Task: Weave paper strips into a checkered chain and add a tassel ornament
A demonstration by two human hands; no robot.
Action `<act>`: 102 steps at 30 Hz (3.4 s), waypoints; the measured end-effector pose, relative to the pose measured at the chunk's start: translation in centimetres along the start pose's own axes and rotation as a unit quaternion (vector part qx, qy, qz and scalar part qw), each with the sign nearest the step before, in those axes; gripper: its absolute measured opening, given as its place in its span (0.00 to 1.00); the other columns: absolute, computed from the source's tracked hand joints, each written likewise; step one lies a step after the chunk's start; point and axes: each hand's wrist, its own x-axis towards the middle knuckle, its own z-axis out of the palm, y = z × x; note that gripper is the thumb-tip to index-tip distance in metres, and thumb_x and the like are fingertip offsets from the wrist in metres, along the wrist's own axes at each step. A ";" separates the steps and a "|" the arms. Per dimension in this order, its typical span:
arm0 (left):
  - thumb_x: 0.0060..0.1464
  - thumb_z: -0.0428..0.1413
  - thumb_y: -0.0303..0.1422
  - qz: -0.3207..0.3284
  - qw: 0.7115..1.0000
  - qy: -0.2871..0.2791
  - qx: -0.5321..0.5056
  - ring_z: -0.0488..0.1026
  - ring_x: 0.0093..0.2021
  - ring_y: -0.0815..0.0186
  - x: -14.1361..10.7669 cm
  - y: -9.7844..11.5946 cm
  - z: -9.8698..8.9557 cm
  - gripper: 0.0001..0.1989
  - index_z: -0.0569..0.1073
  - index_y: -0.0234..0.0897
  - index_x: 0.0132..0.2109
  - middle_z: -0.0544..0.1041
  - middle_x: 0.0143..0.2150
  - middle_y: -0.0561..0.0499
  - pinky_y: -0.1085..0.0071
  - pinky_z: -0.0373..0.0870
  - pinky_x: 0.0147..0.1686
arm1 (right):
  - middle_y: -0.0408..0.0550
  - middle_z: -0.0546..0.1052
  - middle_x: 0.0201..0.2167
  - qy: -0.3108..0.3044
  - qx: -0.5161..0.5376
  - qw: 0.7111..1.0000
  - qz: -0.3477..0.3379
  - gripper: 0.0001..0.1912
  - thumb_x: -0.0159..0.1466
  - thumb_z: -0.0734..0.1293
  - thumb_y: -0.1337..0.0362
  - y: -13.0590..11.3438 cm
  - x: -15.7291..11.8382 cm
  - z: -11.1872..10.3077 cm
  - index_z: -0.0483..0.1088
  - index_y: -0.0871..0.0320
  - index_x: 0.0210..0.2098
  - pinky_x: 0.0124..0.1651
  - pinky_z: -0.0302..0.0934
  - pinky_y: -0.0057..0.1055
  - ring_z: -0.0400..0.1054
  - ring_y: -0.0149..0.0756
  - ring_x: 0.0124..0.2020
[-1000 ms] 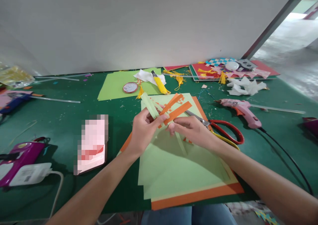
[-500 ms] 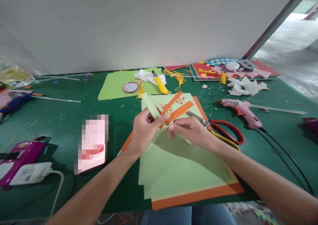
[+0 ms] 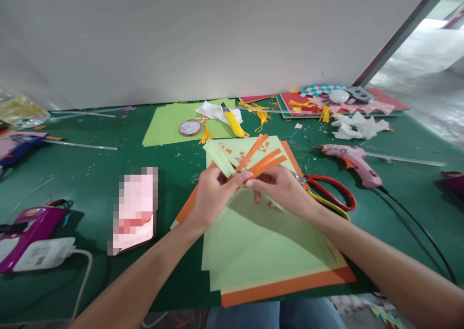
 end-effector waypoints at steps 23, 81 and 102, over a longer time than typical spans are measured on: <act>0.60 0.53 0.42 0.055 0.995 -0.001 0.081 0.59 0.24 0.71 -0.3 0.2 0.3 0.13 0.70 0.36 0.37 0.66 0.27 0.55 0.74 0.57 0.24 | 0.41 0.74 0.19 0.011 0.113 0.993 -0.041 0.13 0.60 0.69 0.54 0.4 0.2 -0.2 0.75 0.59 0.33 0.22 0.54 0.25 0.63 0.26 0.19; 0.60 0.54 0.42 -0.068 0.986 -0.125 -0.091 0.79 0.30 0.62 -0.1 0.9 0.4 0.18 0.74 0.31 0.32 0.81 0.30 0.44 0.68 0.78 0.34 | 0.41 0.72 0.20 0.054 0.189 0.980 -0.019 0.21 0.62 0.65 0.47 0.1 0.3 -0.6 0.65 0.58 0.26 0.21 0.58 0.26 0.64 0.26 0.17; 0.59 0.56 0.42 -0.063 0.981 -0.096 -0.156 0.79 0.29 0.64 0.2 0.3 0.2 0.14 0.71 0.34 0.36 0.80 0.32 0.47 0.68 0.77 0.33 | 0.40 0.72 0.20 0.051 0.116 0.991 -0.052 0.14 0.60 0.68 0.53 0.1 0.1 -0.5 0.74 0.58 0.27 0.26 0.58 0.27 0.62 0.27 0.19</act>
